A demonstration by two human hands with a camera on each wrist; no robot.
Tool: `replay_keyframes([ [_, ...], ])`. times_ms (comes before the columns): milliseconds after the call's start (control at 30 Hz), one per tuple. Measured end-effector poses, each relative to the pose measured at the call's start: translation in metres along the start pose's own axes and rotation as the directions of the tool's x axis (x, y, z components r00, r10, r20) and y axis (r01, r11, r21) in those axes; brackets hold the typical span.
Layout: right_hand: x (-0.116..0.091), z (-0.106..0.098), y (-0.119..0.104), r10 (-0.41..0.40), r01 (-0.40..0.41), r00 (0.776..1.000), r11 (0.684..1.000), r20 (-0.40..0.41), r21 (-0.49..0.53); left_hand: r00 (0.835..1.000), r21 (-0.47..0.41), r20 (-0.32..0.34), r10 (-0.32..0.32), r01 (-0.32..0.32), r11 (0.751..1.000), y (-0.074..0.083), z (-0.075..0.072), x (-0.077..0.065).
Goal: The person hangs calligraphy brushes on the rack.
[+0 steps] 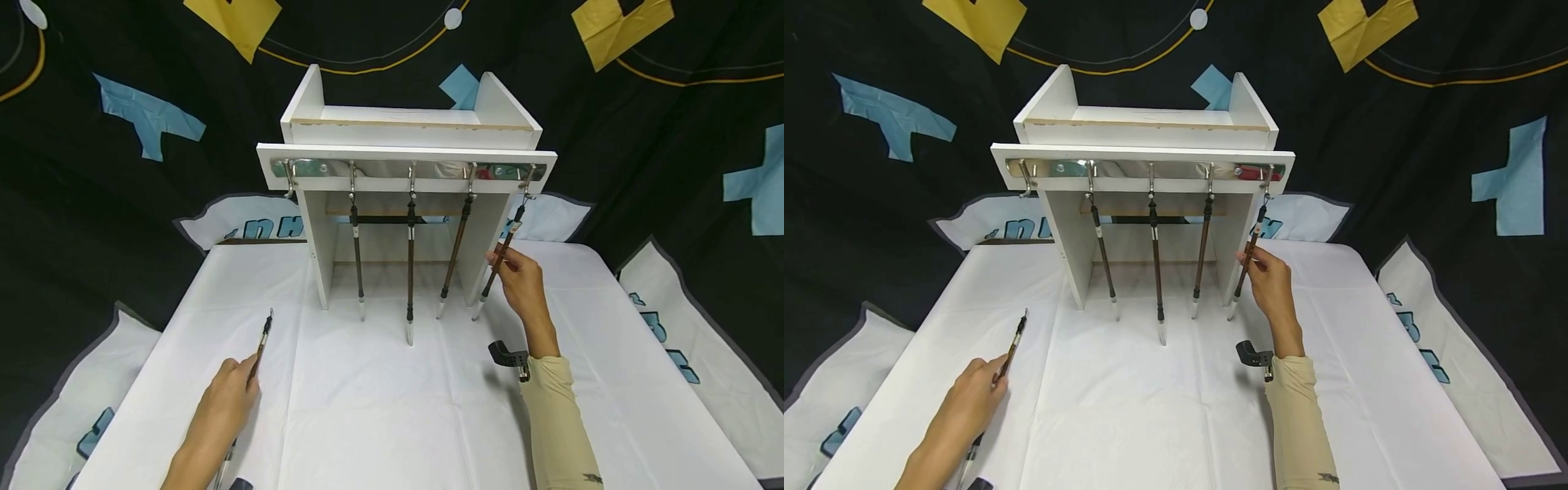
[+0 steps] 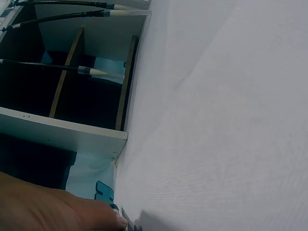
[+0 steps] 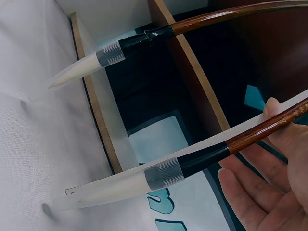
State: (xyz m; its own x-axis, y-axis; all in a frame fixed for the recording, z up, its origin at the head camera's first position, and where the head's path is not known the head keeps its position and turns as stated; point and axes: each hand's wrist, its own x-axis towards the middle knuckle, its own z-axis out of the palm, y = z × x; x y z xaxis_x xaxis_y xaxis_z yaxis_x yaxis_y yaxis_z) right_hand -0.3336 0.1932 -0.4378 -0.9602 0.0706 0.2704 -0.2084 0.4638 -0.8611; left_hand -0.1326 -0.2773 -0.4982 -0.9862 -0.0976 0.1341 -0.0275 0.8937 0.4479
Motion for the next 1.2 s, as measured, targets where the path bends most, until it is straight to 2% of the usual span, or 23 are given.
replay_keyframes([
  [167,0.000,0.000,0.000,0.001,-0.001,1.000,1.000,0.002,0.000,0.999,-0.059,-0.032,-0.027,0.025,0.998,0.001,-0.008,-0.003],
  [300,-0.001,0.000,0.000,0.003,-0.003,1.000,1.000,0.007,-0.003,0.988,-0.095,-0.152,0.007,-0.022,0.995,0.004,-0.014,-0.006],
  [467,-0.001,0.000,-0.001,0.005,-0.005,1.000,1.000,-0.004,-0.008,0.949,-0.115,-0.309,0.066,-0.106,0.988,0.016,-0.021,-0.007],
  [667,0.000,0.001,0.000,-0.002,0.002,1.000,1.000,-0.006,-0.001,0.926,-0.201,-0.373,0.053,-0.136,0.970,0.033,-0.031,-0.008],
  [867,-0.002,0.000,0.000,-0.005,0.005,1.000,1.000,-0.014,0.003,0.875,-0.261,-0.475,0.091,-0.239,0.935,0.049,-0.039,-0.006],
  [1000,-0.003,-0.001,-0.001,-0.010,0.010,1.000,1.000,-0.014,0.010,0.843,-0.265,-0.523,0.126,-0.302,0.916,0.059,-0.043,-0.005],
  [1200,-0.003,0.002,-0.001,0.001,0.000,1.000,1.000,-0.012,0.013,0.813,-0.279,-0.562,0.156,-0.363,0.889,0.074,-0.049,-0.001],
])
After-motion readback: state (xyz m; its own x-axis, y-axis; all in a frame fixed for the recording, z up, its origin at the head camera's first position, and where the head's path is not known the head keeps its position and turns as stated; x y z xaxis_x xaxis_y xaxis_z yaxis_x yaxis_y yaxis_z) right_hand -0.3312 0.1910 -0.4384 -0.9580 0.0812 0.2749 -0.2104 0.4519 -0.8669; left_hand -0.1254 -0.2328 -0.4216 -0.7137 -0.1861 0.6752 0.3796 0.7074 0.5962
